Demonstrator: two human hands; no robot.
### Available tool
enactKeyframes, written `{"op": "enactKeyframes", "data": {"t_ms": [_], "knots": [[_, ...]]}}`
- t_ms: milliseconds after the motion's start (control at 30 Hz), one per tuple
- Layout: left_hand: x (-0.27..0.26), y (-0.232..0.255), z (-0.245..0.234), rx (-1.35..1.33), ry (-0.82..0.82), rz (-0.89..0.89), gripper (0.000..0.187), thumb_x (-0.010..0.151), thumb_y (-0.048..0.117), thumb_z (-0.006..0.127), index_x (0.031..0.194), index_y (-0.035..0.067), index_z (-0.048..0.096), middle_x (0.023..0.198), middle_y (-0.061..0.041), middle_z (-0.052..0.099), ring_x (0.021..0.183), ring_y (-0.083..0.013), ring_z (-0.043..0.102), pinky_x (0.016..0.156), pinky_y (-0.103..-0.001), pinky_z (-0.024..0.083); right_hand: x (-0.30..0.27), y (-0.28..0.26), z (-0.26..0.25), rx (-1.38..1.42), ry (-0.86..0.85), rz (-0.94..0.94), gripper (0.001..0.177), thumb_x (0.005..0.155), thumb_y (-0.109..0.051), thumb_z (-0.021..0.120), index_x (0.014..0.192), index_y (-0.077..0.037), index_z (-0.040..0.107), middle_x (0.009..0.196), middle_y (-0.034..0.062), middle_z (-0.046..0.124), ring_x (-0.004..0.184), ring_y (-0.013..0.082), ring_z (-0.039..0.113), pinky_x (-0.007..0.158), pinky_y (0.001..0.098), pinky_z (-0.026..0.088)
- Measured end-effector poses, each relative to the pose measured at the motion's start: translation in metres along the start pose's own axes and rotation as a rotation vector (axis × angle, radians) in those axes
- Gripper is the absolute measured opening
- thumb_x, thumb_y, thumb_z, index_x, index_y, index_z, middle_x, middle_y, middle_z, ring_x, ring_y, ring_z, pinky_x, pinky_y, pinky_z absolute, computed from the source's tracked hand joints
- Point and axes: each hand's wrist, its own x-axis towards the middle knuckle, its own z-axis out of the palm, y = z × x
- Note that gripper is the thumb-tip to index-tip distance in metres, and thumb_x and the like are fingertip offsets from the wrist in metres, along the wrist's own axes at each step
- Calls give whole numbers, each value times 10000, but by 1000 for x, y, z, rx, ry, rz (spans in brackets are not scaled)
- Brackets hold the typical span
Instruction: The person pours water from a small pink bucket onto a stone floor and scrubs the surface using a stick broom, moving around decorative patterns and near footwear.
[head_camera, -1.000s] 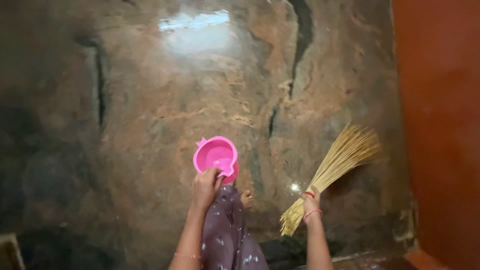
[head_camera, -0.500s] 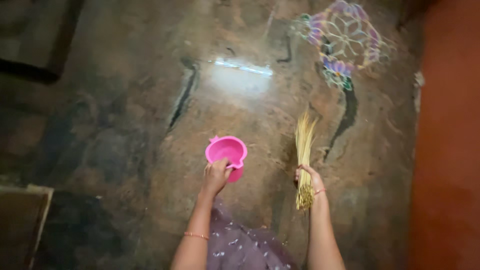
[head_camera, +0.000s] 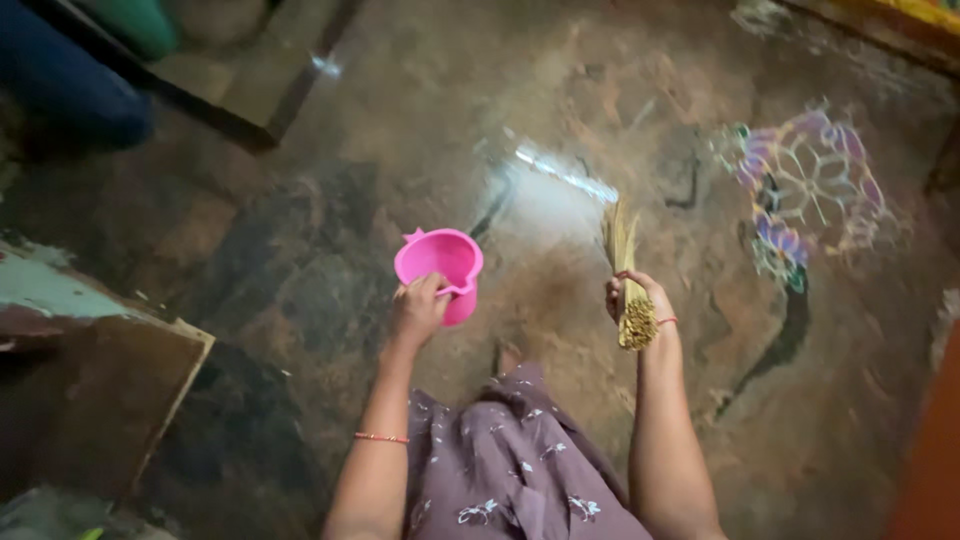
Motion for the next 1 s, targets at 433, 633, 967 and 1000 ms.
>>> {"op": "enactKeyframes", "data": {"t_ms": [433,633,967,1000], "knots": [[163,-174,-83,153,127,-362,212,810,204,790,920,79,659,857,-162,718,840,-393,701,718,-515,531,178,-122,191,-224,252,-51,286,937,-357,600,945,-77,657,756,92,686,652,282,651,612,492,558],[279,-214,-101,223,134,-417,173,850,190,794,927,85,680,868,-164,720,847,-401,681,731,-520,516,298,-162,289,-159,255,-89,291,955,-357,640,978,-68,644,791,103,693,679,307,677,647,484,594],[516,-299,-119,110,96,-148,171,832,166,793,906,70,673,810,-157,704,794,-383,685,735,-511,518,417,-212,407,-166,116,-222,216,1000,-272,532,911,-79,568,692,126,625,567,295,602,542,421,537],[539,-307,-125,89,64,-123,168,840,167,789,902,70,667,818,-155,702,799,-382,685,727,-503,522,425,-215,420,-125,104,-251,199,1003,-256,539,921,-76,562,678,126,613,554,299,586,533,420,529]]}}
